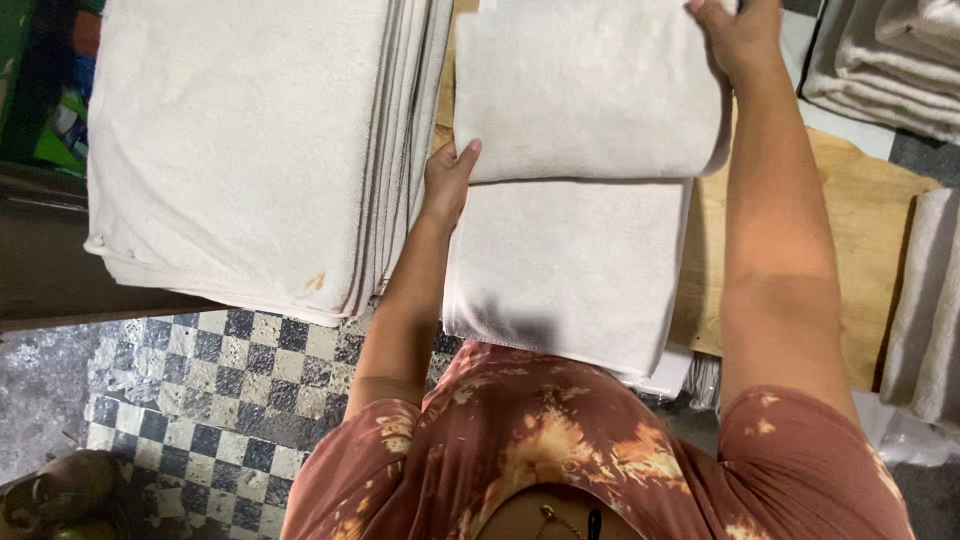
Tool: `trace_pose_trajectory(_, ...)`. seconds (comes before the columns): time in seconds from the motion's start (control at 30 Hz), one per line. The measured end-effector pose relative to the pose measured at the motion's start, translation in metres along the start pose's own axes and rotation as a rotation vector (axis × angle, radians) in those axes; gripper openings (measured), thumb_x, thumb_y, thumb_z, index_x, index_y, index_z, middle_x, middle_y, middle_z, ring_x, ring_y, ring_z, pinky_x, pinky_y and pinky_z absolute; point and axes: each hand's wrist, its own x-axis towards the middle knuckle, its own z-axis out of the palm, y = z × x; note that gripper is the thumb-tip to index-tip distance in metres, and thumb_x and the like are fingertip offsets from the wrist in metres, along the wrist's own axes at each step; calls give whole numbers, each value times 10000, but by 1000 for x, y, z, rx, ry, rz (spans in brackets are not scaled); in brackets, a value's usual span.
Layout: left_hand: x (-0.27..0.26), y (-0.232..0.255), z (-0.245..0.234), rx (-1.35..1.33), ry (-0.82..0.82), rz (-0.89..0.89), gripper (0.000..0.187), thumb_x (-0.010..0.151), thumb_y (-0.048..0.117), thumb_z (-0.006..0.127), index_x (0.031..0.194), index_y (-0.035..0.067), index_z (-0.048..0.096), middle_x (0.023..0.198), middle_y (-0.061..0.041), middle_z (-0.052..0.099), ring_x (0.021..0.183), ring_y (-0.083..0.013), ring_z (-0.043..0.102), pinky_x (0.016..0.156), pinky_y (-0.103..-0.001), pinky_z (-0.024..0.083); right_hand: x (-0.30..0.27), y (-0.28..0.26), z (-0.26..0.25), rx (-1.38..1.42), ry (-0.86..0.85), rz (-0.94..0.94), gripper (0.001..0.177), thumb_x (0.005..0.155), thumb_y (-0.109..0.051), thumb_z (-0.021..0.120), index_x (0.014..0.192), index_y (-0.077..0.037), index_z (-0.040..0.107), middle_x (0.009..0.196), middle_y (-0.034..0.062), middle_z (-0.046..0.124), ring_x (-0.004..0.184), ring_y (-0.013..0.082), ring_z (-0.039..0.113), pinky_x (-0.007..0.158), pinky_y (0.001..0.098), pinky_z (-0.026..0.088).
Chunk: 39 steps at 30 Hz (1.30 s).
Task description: The person folds multiple white towels on a wooden table, aligning edges and smoothing surfaces. The person then places the folded towels into a clear plastic bag and seals it.
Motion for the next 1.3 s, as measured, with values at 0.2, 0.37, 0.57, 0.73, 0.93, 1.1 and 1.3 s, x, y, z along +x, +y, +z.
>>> trace_pose_trajectory(0.2,-13,7,22,146,228,76,745,914,256,749,1465,-17,329,1417,-193,518,1283,-233,516,1095,-357,412,-46,-5,-8,127,-157,639,762,936,-566,759,1393,7,553,1284,153,675,1160,282,674,969,409,533)
trace_pose_trajectory(0.37,4,-3,16,74,292,23,766,980,193,768,1531,-17,280,1511,-164,445,1415,-249,418,1188,-380,313,-128,-20,-12,501,-193,822,723,812,-411,776,1425,-96,558,1209,104,711,1069,263,703,858,448,574)
trace_pose_trajectory(0.57,-22,19,86,-129,265,157,659,909,-40,709,1484,14,392,1445,-232,523,1265,-303,568,1050,-391,525,-286,3,-22,499,382,382,665,924,-229,791,1461,32,497,1363,171,652,1221,265,632,1074,378,500)
trace_pose_trajectory(0.73,-72,41,177,-94,-216,273,697,927,-45,642,1524,102,314,1580,-117,341,1354,-262,520,1009,-372,517,-379,4,-63,822,876,237,700,999,-212,722,1520,66,345,1447,233,551,1264,322,618,1069,413,562)
trace_pose_trajectory(0.93,-99,1,189,52,-435,239,622,1002,-5,652,1540,61,346,1610,-111,366,1423,-262,475,1150,-351,457,-425,44,-113,537,912,801,687,1015,-343,626,1491,24,292,1336,219,578,1048,301,704,922,424,639)
trace_pose_trajectory(1.1,-104,-19,151,110,-275,156,514,984,40,634,1467,39,458,1491,-137,505,1353,-229,514,1121,-338,474,-443,34,-157,-816,-217,1124,702,1151,-488,317,1048,95,693,918,299,760,770,353,709,774,500,568)
trace_pose_trajectory(1.3,-73,-5,67,39,-146,213,257,1060,145,598,1245,-29,635,1208,-149,713,1140,-204,678,1026,-321,544,-392,-68,-90,-131,-203,702,437,1050,-279,451,1441,-86,429,1140,99,695,960,184,651,842,420,549)
